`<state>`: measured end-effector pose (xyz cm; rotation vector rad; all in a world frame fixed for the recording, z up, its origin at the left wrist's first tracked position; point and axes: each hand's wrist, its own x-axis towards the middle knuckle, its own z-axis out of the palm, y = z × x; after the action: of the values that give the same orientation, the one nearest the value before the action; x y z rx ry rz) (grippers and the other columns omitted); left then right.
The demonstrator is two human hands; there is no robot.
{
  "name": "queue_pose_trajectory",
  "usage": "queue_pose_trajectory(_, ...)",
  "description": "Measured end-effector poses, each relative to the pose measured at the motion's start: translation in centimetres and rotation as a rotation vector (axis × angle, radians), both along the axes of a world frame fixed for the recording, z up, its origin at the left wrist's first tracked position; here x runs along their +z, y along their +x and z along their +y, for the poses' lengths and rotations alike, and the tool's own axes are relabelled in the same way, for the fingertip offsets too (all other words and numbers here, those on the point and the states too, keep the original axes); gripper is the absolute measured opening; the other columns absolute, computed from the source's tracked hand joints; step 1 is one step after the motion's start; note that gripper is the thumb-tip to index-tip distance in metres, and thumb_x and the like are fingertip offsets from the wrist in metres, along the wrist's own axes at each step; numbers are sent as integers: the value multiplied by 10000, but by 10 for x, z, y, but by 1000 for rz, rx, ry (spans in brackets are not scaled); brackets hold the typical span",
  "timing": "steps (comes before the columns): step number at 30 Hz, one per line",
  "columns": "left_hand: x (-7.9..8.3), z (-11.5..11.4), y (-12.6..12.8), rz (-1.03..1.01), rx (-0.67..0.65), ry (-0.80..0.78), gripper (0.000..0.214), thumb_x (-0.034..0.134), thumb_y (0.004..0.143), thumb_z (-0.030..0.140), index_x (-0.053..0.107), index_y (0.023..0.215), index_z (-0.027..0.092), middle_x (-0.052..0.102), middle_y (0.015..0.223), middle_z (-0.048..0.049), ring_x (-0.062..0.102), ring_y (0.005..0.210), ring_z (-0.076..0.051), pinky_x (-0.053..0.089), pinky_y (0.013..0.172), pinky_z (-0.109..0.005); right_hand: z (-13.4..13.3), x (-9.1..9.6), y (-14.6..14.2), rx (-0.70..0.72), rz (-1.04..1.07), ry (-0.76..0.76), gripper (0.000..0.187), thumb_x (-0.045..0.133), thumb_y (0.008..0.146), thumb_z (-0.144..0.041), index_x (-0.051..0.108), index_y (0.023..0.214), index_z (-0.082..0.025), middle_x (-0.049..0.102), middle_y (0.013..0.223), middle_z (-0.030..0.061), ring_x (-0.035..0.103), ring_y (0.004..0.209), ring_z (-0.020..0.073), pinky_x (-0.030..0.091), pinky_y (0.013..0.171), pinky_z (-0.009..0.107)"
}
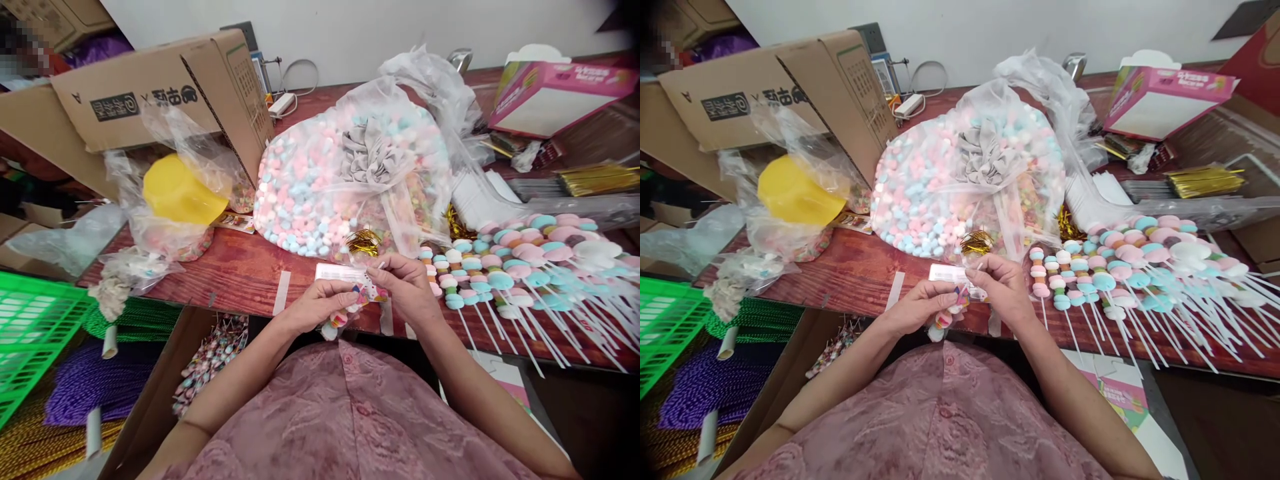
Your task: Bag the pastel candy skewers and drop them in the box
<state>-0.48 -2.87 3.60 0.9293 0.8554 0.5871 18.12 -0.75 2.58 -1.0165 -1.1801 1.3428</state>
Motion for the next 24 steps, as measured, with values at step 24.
queue_pose_trajectory(24, -21, -5, 24, -16, 468, 285, 475, 537, 893, 602, 686, 987, 161, 629, 819, -33, 574, 777, -135, 487, 717, -246, -24, -20, -35, -213, -267, 316, 124, 633, 870, -261, 674, 758, -224, 637, 758, 10, 577, 754, 172, 468, 722, 317)
